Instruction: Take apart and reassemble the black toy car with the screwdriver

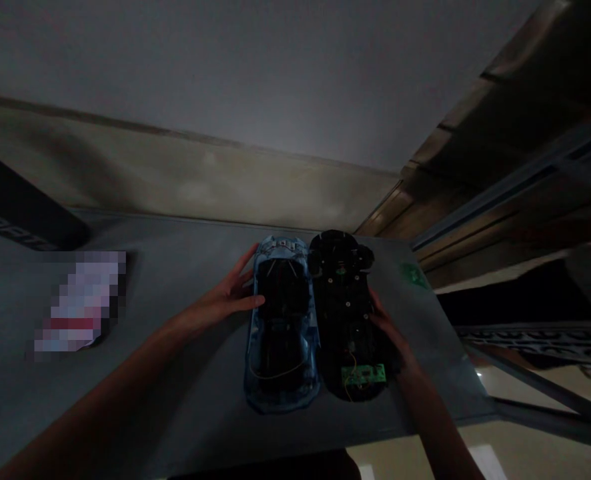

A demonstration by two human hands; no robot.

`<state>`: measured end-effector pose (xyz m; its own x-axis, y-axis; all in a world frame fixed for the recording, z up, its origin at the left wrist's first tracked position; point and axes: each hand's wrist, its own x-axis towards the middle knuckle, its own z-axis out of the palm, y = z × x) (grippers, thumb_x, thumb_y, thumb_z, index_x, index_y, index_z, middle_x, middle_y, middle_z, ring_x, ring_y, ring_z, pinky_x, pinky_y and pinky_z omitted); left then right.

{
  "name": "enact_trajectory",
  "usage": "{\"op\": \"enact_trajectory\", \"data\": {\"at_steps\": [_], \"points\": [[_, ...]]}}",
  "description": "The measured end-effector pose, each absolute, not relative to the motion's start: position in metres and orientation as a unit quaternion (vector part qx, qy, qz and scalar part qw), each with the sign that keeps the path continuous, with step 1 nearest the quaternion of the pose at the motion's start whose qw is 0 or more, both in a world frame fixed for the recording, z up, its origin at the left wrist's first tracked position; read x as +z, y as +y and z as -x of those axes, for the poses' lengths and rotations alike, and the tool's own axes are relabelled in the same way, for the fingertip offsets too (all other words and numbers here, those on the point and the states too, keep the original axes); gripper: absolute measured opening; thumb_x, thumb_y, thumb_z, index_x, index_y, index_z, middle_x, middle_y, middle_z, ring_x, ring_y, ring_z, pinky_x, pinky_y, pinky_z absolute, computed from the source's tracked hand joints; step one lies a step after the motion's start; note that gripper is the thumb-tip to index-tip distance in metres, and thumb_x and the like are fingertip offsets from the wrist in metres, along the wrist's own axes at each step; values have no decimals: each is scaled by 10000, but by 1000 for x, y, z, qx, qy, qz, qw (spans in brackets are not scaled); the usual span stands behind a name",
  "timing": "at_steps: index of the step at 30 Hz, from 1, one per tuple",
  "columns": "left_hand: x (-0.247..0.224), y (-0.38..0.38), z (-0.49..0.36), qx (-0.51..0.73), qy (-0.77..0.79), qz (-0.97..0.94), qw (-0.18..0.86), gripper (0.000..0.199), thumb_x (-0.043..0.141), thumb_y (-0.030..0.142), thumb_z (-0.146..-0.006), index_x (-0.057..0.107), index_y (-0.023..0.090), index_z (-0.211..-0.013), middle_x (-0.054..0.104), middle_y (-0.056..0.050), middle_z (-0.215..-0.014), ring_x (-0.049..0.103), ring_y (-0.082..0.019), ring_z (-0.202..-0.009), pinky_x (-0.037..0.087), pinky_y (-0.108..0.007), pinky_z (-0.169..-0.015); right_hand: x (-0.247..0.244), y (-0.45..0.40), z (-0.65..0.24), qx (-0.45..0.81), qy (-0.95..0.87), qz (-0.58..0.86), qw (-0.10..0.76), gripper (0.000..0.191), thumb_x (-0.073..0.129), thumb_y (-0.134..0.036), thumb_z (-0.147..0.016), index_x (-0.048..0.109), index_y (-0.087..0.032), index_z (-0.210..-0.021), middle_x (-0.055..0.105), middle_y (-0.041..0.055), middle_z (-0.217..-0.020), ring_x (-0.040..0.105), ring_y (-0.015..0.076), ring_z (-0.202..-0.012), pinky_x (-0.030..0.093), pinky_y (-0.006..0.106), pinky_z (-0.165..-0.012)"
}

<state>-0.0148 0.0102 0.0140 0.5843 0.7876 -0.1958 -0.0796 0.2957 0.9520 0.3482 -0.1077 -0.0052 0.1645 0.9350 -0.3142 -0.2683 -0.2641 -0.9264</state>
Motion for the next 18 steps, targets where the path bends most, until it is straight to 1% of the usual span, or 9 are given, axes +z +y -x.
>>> {"op": "enact_trajectory", "data": {"at_steps": [2, 6, 8, 10, 13, 15, 17, 18], "points": [[15, 10, 15, 295, 340, -517, 728, 1368, 1008, 487, -855, 102, 487, -1880, 409, -54, -1921, 358, -417, -1775, 407, -603, -1388, -7, -107, -348, 566, -304, 553, 531, 717, 946, -544, -812, 791, -411, -1499, 775, 9, -1583, 694, 375, -1503, 554, 546, -1253], [13, 12, 15, 290, 334, -515, 734, 1375, 992, 492, -869, 54, 515, -1874, 439, -30, -1907, 403, -421, -1754, 434, -590, -1373, -7, -108, -347, 565, -295, 549, 541, 741, 943, -521, -800, 782, -407, -1514, 797, 26, -1547, 728, 379, -1453, 595, 550, -1199], [9, 12, 15, 291, 335, -516, 733, 1396, 998, 496, -861, 40, 505, -1876, 429, -42, -1913, 389, -416, -1761, 409, -585, -1389, -4, -109, -344, 569, -288, 549, 541, 766, 941, -533, -789, 772, -407, -1525, 819, 41, -1506, 755, 389, -1405, 618, 564, -1162], [4, 12, 15, 294, 340, -516, 729, 1377, 995, 502, -863, 59, 524, -1873, 409, -37, -1922, 371, -406, -1771, 369, -590, -1410, 2, -110, -339, 570, -284, 551, 539, 778, 935, -560, -787, 763, -418, -1532, 820, 43, -1504, 768, 396, -1379, 628, 586, -1143], [-4, 12, 16, 304, 349, -501, 731, 1352, 1001, 510, -847, 104, 580, -1857, 455, -11, -1897, 377, -395, -1771, 344, -607, -1420, 9, -115, -335, 553, -278, 562, 549, 761, 903, -619, -807, 767, -424, -1531, 800, 34, -1538, 741, 401, -1430, 612, 603, -1174], [-7, 13, 16, 305, 350, -495, 735, 1349, 998, 499, -853, 105, 566, -1862, 470, -29, -1889, 363, -397, -1777, 329, -616, -1424, 9, -123, -336, 542, -276, 580, 542, 703, 862, -705, -827, 832, -378, -1447, 854, 71, -1422, 758, 433, -1399, 623, 618, -1152], [-7, 13, 16, 307, 344, -495, 736, 1336, 988, 480, -874, 104, 526, -1874, 456, -62, -1896, 344, -404, -1784, 310, -619, -1428, 2, -134, -342, 547, -285, 601, 509, 671, 797, -853, -823, 909, -368, -1274, 909, 110, -1171, 819, 477, -1253, 662, 647, -1066], [-6, 13, 15, 309, 339, -495, 738, 1329, 983, 467, -886, 100, 508, -1879, 444, -78, -1902, 339, -405, -1785, 300, -616, -1431, -3, -140, -345, 553, -294, 608, 489, 683, 761, -936, -796, 926, -401, -1187, 909, 114, -1040, 843, 490, -1161, 678, 661, -1020]]}}
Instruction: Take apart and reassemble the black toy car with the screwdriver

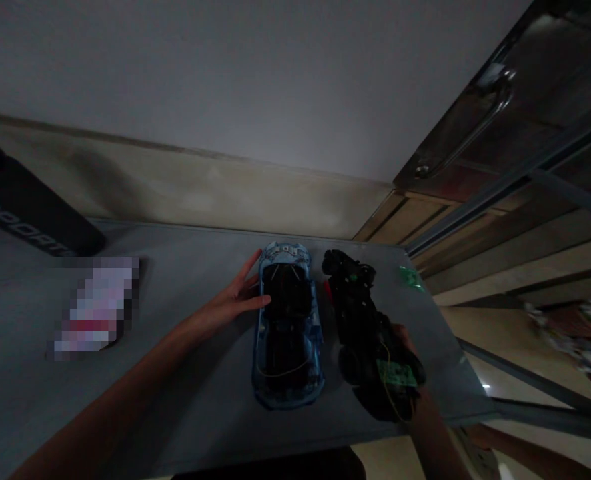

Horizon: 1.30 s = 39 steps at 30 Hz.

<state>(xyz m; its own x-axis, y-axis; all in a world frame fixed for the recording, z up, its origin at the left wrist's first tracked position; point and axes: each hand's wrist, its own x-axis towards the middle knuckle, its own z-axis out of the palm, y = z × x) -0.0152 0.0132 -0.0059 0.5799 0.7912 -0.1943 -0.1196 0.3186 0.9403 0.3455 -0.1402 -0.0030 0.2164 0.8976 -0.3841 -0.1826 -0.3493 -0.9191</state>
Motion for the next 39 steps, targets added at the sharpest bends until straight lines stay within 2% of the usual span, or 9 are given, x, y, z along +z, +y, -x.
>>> {"op": "enact_trajectory", "data": {"at_steps": [1, 4, 8, 13, 17, 23, 27, 32, 39], "points": [[-4, 13, 15, 311, 332, -495, 740, 1327, 980, 452, -894, 95, 495, -1882, 439, -93, -1903, 341, -408, -1784, 291, -613, -1432, -9, -146, -349, 551, -304, 611, 481, 673, 740, -997, -753, 925, -461, -1114, 896, 102, -938, 855, 490, -1089, 691, 665, -986], [2, 11, 13, 313, 313, -492, 750, 1324, 973, 416, -912, 80, 467, -1889, 434, -134, -1901, 351, -427, -1776, 272, -622, -1434, -22, -154, -358, 529, -328, 591, 513, 684, 699, -1019, -770, 870, -556, -1243, 900, 66, -960, 849, 451, -1132, 673, 638, -1051], [6, 9, 12, 316, 311, -493, 749, 1311, 993, 438, -881, 142, 509, -1876, 459, -69, -1894, 347, -417, -1780, 295, -609, -1428, -13, -145, -350, 557, -285, 572, 531, 757, 601, -982, -895, 855, -432, -1349, 897, 85, -907, 862, 422, -1124, 642, 660, -1077], [6, 9, 13, 316, 318, -491, 747, 1294, 998, 467, -865, 185, 511, -1871, 530, -57, -1850, 417, -404, -1750, 335, -603, -1419, 14, -142, -325, 589, -192, 555, 555, 785, 566, -1001, -899, 888, -396, -1283, 900, 130, -1261, 857, 412, -1177, 683, 606, -965], [0, 11, 14, 313, 312, -496, 748, 1307, 1002, 464, -858, 168, 558, -1859, 550, -26, -1839, 450, -395, -1735, 365, -585, -1412, 21, -145, -312, 667, -167, 519, 507, 842, 519, -1021, -888, 916, -328, -1155, 915, 155, -1118, 867, 423, -1128, 681, 615, -945], [-10, 14, 15, 325, 294, -481, 759, 1229, 958, 464, -916, 177, 549, -1861, 478, -21, -1887, 397, -372, -1765, 365, -549, -1413, 37, -151, -300, 685, -165, 482, 522, 819, 488, -1006, -906, 889, -365, -1221, 900, 122, -1250, 848, 410, -1182, 658, 610, -1022], [-6, 13, 18, 318, 304, -484, 757, 1177, 938, 440, -948, 201, 535, -1861, 439, -42, -1907, 389, -375, -1768, 356, -546, -1416, 49, -155, -299, 682, -212, 523, 465, 842, 523, -975, -953, 858, -313, -1349, 899, 146, -1099, 856, 399, -1002, 668, 596, -945], [0, 10, 16, 313, 311, -485, 755, 1253, 953, 470, -928, 132, 510, -1875, 452, -71, -1899, 412, -362, -1757, 350, -538, -1417, 79, -136, -275, 495, -413, 636, 424, 1046, 758, -846, -921, 457, -375, -1805, 854, 116, -1275, 824, 371, -1010, 668, 573, -961], [8, 8, 10, 326, 339, -508, 722, 1223, 956, 495, -903, 198, 542, -1861, 533, -43, -1851, 476, -424, -1712, 449, -530, -1351, 113, -104, -207, 213, -609, 732, 221, 902, 673, -724, -1001, 504, -297, -1778, 748, 258, -1488, 809, 511, -1117, 605, 734, -992]]}}
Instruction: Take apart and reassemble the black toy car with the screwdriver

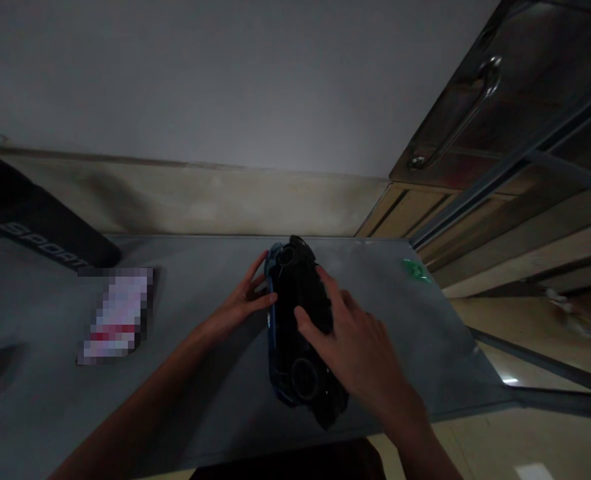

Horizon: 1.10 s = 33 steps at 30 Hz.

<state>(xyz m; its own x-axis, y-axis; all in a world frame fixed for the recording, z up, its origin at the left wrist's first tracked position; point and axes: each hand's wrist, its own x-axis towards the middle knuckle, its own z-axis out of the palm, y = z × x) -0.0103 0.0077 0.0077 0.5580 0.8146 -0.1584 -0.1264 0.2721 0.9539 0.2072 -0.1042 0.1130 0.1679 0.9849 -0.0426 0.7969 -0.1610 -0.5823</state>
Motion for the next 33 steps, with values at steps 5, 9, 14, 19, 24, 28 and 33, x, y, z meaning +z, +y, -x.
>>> {"op": "enact_trajectory", "data": {"at_steps": [5, 9, 14, 19, 24, 28, 33], "points": [[10, 6, 5, 352, 350, -500, 709, 1316, 1006, 528, -828, 213, 467, -1877, 526, -79, -1852, 470, -439, -1711, 451, -528, -1360, 110, -92, -183, 135, -642, 743, 133, 844, 694, -654, -1026, 531, -253, -1750, 730, 303, -1409, 809, 514, -1126, 643, 653, -908], [13, 5, 3, 358, 362, -498, 702, 1331, 1021, 535, -817, 229, 425, -1882, 491, -73, -1876, 394, -430, -1754, 395, -521, -1407, 109, -87, -175, 117, -652, 743, 99, 835, 707, -630, -1033, 537, -220, -1741, 712, 304, -1427, 804, 492, -1151, 656, 617, -907], [13, 6, 4, 366, 355, -491, 707, 1266, 987, 520, -862, 230, 463, -1875, 469, -82, -1889, 444, -430, -1730, 403, -562, -1398, 108, -83, -175, 91, -667, 734, 89, 782, 700, -622, -1051, 562, -244, -1720, 756, 251, -1337, 806, 444, -1113, 676, 569, -860], [3, 9, 8, 357, 345, -508, 704, 1169, 935, 525, -910, 244, 538, -1853, 469, -27, -1893, 435, -425, -1735, 416, -569, -1373, 106, -84, -184, 104, -680, 719, 96, 762, 647, -676, -1100, 584, -234, -1718, 748, 262, -1399, 748, 487, -1307, 669, 628, -985], [0, 10, 11, 353, 331, -478, 733, 1281, 978, 520, -859, 197, 494, -1874, 339, -45, -1953, 362, -403, -1776, 374, -507, -1409, 92, -82, -210, 145, -693, 686, 168, 537, 491, -467, -1199, 607, -262, -1682, 759, 191, -1398, 791, 390, -1267, 650, 559, -1050], [3, 10, 11, 354, 333, -458, 744, 1241, 981, 530, -838, 278, 490, -1860, 387, -50, -1933, 407, -458, -1744, 388, -578, -1396, 72, -73, -234, 193, -674, 682, 209, 511, 603, -424, -1146, 608, -218, -1614, 809, 134, -1177, 823, 313, -964, 643, 479, -914], [-7, 14, 14, 358, 364, -475, 717, 1100, 968, 431, -857, 411, 552, -1797, 511, 14, -1867, 418, -429, -1745, 423, -552, -1370, 58, -57, -254, 282, -680, 628, 250, 499, 685, -489, -1107, 562, -250, -1528, 755, 22, -943, 753, 247, -808, 569, 381, -761]]}}
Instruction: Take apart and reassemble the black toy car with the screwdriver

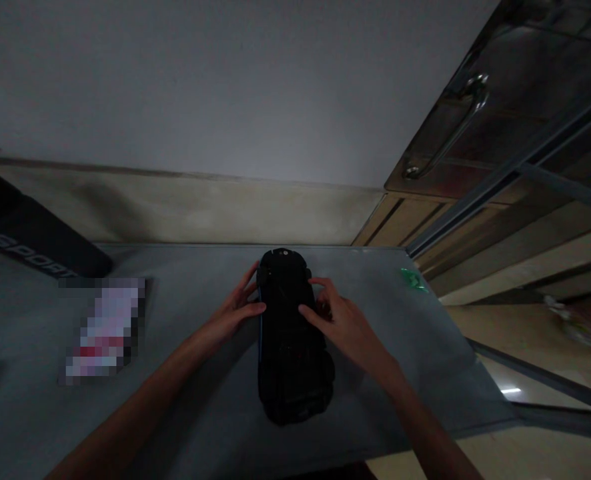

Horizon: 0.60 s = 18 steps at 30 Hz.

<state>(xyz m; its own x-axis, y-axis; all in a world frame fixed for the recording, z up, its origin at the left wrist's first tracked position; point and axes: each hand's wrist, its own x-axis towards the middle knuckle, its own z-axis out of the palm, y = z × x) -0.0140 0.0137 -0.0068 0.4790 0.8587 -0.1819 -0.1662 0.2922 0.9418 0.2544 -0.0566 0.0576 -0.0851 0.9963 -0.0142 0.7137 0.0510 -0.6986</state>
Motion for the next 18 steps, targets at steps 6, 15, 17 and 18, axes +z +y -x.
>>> {"op": "enact_trajectory", "data": {"at_steps": [6, 15, 17, 18], "points": [[-4, 14, 16, 355, 356, -460, 732, 1071, 930, 338, -903, 394, 520, -1813, 475, -16, -1890, 454, -394, -1728, 428, -504, -1369, 55, -19, -286, 338, -703, 550, 297, 355, 604, -529, -1124, 594, -267, -1363, 699, -30, -832, 686, 216, -768, 525, 343, -730], [0, 16, 21, 346, 340, -441, 755, 1067, 959, 321, -885, 435, 504, -1797, 540, -60, -1839, 572, -399, -1637, 498, -506, -1307, 48, -22, -326, 351, -781, 495, 149, 100, 732, -226, -1001, 826, -246, -973, 826, 17, -955, 769, 202, -873, 537, 323, -811], [1, 16, 20, 348, 336, -439, 757, 1066, 952, 316, -900, 420, 490, -1808, 513, -78, -1856, 582, -394, -1627, 494, -518, -1308, 47, -25, -324, 331, -786, 507, 124, 92, 766, -226, -1013, 846, -245, -973, 848, 19, -947, 792, 207, -869, 534, 324, -806], [1, 15, 20, 348, 335, -439, 758, 1073, 953, 312, -900, 414, 483, -1812, 510, -83, -1858, 585, -400, -1624, 497, -525, -1304, 47, -26, -322, 318, -788, 515, 114, 92, 779, -233, -1022, 851, -243, -966, 855, 23, -938, 800, 209, -861, 531, 324, -798]]}}
